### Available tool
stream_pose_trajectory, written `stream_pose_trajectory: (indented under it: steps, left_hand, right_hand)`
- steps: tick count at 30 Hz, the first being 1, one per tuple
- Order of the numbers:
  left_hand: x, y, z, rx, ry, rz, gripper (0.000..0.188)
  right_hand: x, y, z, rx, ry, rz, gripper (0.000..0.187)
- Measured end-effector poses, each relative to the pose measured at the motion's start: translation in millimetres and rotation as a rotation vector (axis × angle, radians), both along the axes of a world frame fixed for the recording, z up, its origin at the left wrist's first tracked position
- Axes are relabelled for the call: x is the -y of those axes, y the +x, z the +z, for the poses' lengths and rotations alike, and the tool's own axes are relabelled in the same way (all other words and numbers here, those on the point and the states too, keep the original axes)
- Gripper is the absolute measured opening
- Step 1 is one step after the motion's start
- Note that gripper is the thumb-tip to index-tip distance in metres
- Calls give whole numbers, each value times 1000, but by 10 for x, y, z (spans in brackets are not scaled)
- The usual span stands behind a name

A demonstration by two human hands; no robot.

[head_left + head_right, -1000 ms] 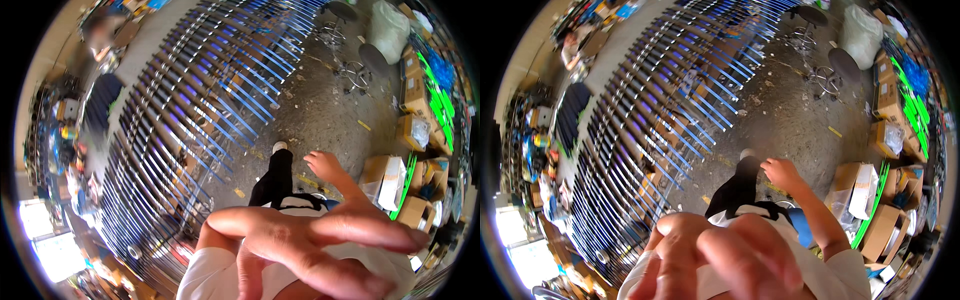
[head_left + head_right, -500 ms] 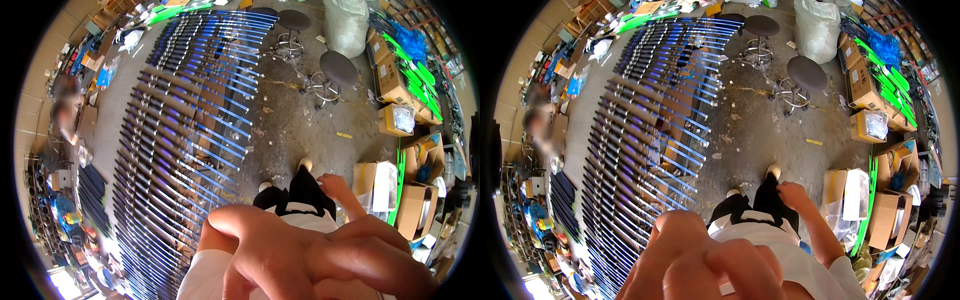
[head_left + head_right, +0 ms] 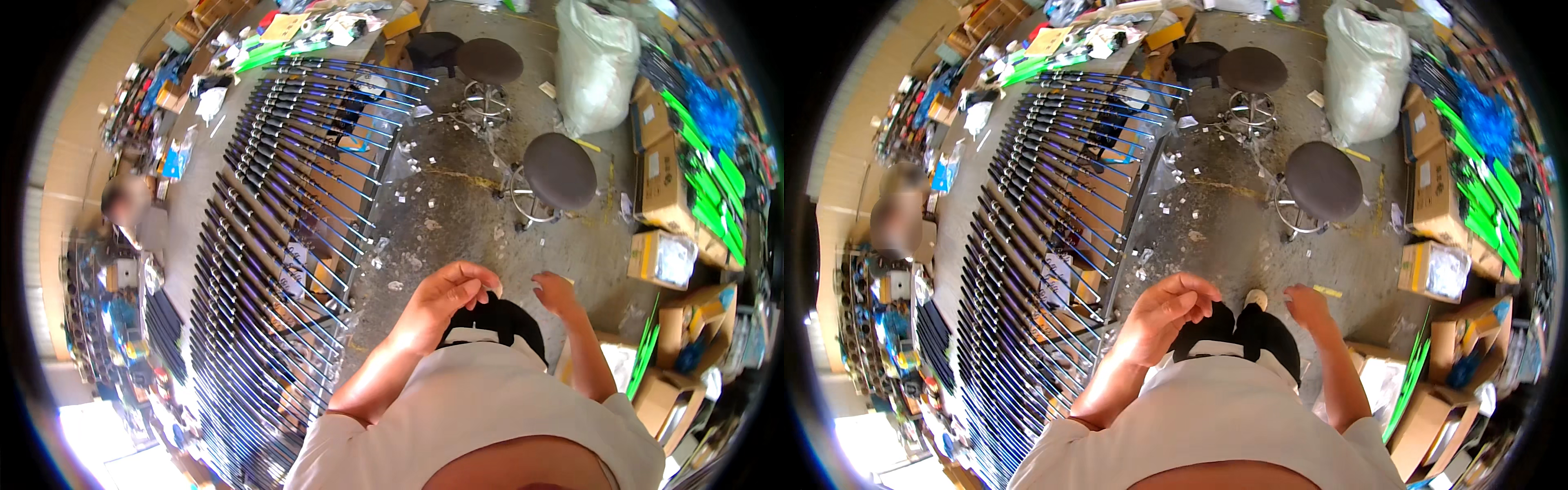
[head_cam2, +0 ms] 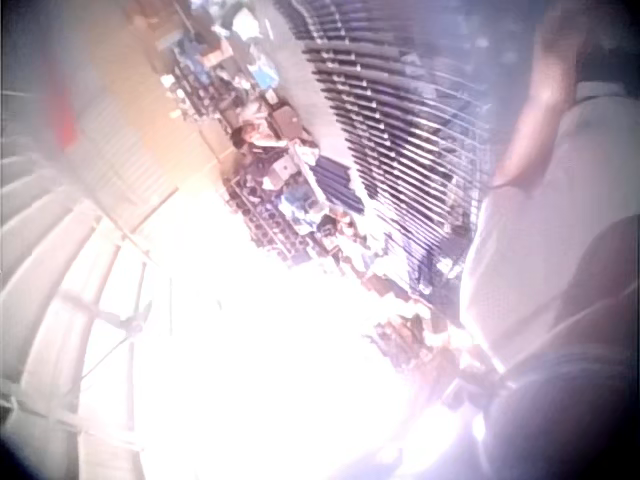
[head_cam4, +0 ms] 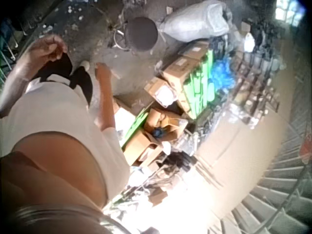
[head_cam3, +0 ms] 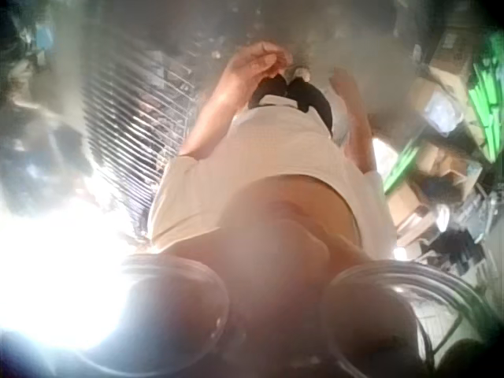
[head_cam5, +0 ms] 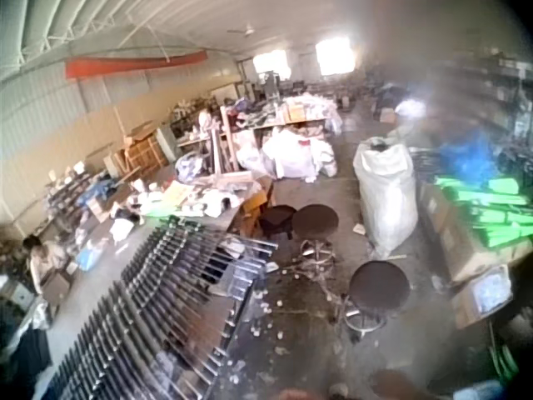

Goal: The person wipes the tips of several fishing rods with a white cloth in a workshop. They then walk to a rack, pick up a rod, and continue wiping it before placing it back. The person also retrieves a small item from a plastic bag on a table.

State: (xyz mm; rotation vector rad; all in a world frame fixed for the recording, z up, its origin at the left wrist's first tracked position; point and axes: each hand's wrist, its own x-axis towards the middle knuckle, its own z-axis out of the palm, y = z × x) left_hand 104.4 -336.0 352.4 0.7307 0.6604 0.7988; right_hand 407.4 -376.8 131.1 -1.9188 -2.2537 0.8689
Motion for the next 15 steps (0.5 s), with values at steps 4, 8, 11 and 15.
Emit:
stream_pose_trajectory:
  steps: [4, 8, 11, 15]
  left_hand:
    - [-631, 245, -100, -36, -36, 48, 23]
    - [-1318, 339, -255, -280, 106, 51, 22]
    - [-1924, 319, -408, -538, 308, 32, 20]
    - [-2773, 227, -691, -785, 434, 125, 19]
  right_hand:
    - [-780, 581, -226, 178, -108, 77, 23]
    - [-1804, 470, -126, 45, 6, 100, 24]
    - [-2636, 175, 59, -27, 96, 152, 24]
    - [-3675, -184, 253, -17, 98, 258, 24]
